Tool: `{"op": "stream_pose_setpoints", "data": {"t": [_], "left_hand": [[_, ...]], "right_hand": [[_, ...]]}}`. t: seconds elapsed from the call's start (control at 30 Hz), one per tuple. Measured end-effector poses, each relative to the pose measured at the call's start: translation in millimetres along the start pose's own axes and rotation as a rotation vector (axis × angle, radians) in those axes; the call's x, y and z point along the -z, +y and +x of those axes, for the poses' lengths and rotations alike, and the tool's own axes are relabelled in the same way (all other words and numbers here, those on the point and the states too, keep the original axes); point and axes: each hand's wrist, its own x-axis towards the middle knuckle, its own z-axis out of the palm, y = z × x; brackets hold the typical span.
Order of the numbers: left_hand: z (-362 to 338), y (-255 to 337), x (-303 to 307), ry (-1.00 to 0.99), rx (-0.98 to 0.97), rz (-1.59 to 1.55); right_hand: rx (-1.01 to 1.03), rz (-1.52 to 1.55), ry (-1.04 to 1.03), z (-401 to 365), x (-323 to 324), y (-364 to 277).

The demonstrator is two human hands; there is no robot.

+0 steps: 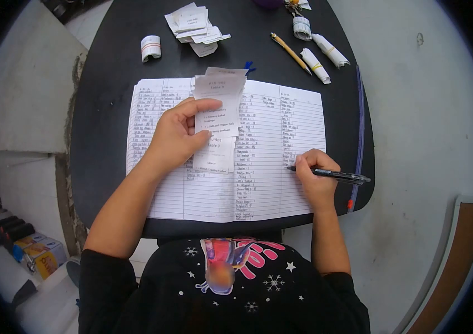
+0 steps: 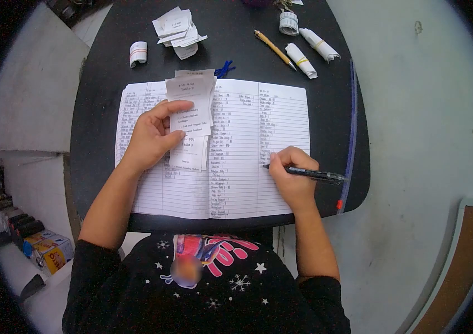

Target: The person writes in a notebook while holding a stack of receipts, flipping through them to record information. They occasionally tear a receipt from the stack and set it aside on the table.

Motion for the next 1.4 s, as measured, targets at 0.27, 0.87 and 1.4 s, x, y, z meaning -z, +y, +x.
{"op": "stream_pose_setpoints", "data": {"t": [0.27, 0.87, 1.4], "left_hand": [[0.5, -2.7, 0.4, 0.003, -0.010, 0.001], [0.4, -1.1, -0.1, 0.000, -0.005, 0.013], [0.7, -1.4, 0.0, 0.002, 0.013, 0.001]], "right_hand": [[0.016, -0.028, -0.011, 0.9, 0.1, 0.5], [0.007, -0.035, 0.012, 0.6, -0.5, 3.5], [0.010, -0.104, 0.011, -0.5, -2.8, 1.5]]}}
